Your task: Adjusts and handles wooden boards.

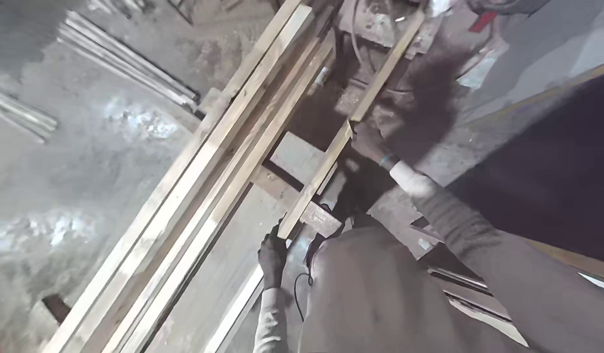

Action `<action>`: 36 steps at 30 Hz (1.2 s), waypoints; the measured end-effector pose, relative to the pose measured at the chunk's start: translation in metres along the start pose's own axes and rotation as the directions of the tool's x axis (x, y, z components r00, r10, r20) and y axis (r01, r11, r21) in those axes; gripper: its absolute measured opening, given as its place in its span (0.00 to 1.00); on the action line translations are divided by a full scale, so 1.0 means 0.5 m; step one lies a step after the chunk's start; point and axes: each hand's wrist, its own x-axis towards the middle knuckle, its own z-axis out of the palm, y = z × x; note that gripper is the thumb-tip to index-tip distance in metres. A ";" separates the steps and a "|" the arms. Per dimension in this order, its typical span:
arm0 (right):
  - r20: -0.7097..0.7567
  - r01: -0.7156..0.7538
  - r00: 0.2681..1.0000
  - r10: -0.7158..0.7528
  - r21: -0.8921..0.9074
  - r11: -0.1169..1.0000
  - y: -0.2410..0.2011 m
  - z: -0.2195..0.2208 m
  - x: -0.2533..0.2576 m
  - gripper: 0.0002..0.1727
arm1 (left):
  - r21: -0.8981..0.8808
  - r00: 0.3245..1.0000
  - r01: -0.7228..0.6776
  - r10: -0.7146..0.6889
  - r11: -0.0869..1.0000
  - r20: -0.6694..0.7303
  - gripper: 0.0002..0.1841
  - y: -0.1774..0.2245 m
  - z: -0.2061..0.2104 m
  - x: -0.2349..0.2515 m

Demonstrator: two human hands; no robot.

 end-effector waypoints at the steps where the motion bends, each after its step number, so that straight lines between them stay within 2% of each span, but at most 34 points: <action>1: 0.034 0.021 0.999 -0.021 -0.005 1.000 -0.019 0.029 -0.041 0.19 | 0.009 1.000 0.013 -0.014 1.000 0.007 0.24 0.002 -0.001 -0.002; 4: 0.048 0.188 0.981 -0.186 -0.047 0.981 -0.034 0.121 -0.151 0.19 | 0.013 0.998 -0.006 0.005 1.000 0.064 0.25 -0.012 -0.006 0.002; 6: 0.068 0.242 0.968 -0.243 0.023 0.970 -0.047 0.138 -0.187 0.25 | -0.004 0.995 -0.045 0.046 0.999 0.094 0.29 -0.029 -0.018 0.022; 9: -0.018 0.290 0.957 -0.289 0.072 0.954 -0.054 0.188 -0.215 0.35 | 0.033 0.972 -0.059 0.050 0.998 0.229 0.33 -0.059 -0.034 0.051; 11: -0.099 0.350 0.934 -0.344 0.054 0.935 -0.032 0.261 -0.220 0.39 | -0.047 0.941 -0.108 0.117 0.993 0.318 0.35 -0.079 -0.041 0.066; 14: -0.022 0.325 0.945 -0.326 -0.058 0.944 0.010 0.387 -0.248 0.42 | -0.183 0.903 -0.217 0.269 0.959 0.335 0.33 -0.089 -0.047 0.072; 16: -0.077 0.286 0.952 -0.297 -0.125 0.950 0.010 0.442 -0.295 0.40 | -0.147 0.926 -0.172 0.211 0.974 0.313 0.32 -0.081 -0.044 0.063; 17: -0.087 0.235 0.965 -0.246 -0.119 0.965 -0.003 0.435 -0.311 0.38 | -0.106 0.944 -0.127 0.153 0.986 0.293 0.31 -0.072 -0.043 0.054; 19: -0.059 0.131 0.989 -0.137 -0.089 0.987 -0.038 0.365 -0.314 0.38 | -0.046 0.973 -0.080 0.088 0.996 0.214 0.30 -0.059 -0.030 0.030; 23: -0.188 0.050 0.980 -0.067 -0.095 0.994 -0.071 0.255 -0.218 0.26 | -0.015 0.993 -0.104 0.105 0.994 0.047 0.28 -0.054 0.004 -0.002; 26: -0.144 0.075 0.986 -0.082 -0.054 0.996 -0.121 0.303 -0.274 0.22 | -0.003 0.991 -0.133 0.133 0.991 -0.005 0.28 -0.056 0.011 -0.002; 30: 0.155 0.057 0.987 -0.035 -0.135 0.989 -0.210 0.396 -0.418 0.29 | 0.005 0.982 -0.185 0.185 0.983 -0.047 0.28 -0.066 0.011 -0.002; 31: 0.189 0.075 0.981 -0.050 -0.126 0.989 -0.211 0.401 -0.433 0.31 | -0.019 0.973 -0.231 0.232 0.973 0.000 0.28 -0.078 -0.001 0.009; 32: 0.178 0.087 0.982 -0.069 -0.092 0.992 -0.205 0.393 -0.434 0.33 | -0.101 0.950 -0.283 0.293 0.954 0.106 0.28 -0.094 -0.023 0.032; 33: 0.139 0.096 0.986 -0.089 -0.041 0.995 -0.194 0.379 -0.424 0.35 | -0.276 0.900 -0.309 0.373 0.910 0.223 0.28 -0.118 -0.038 0.065; 34: 0.059 0.121 0.991 -0.122 0.016 0.993 -0.177 0.364 -0.413 0.34 | -0.463 0.831 -0.286 0.458 0.839 0.315 0.26 -0.143 -0.039 0.093; 35: -0.019 0.141 0.990 -0.140 0.048 0.989 -0.164 0.346 -0.401 0.31 | -0.578 0.768 -0.239 0.516 0.781 0.380 0.24 -0.162 -0.038 0.110; 36: -0.085 0.156 0.985 -0.150 0.069 0.985 -0.157 0.325 -0.387 0.31 | -0.608 0.740 -0.215 0.534 0.764 0.409 0.23 -0.174 -0.041 0.122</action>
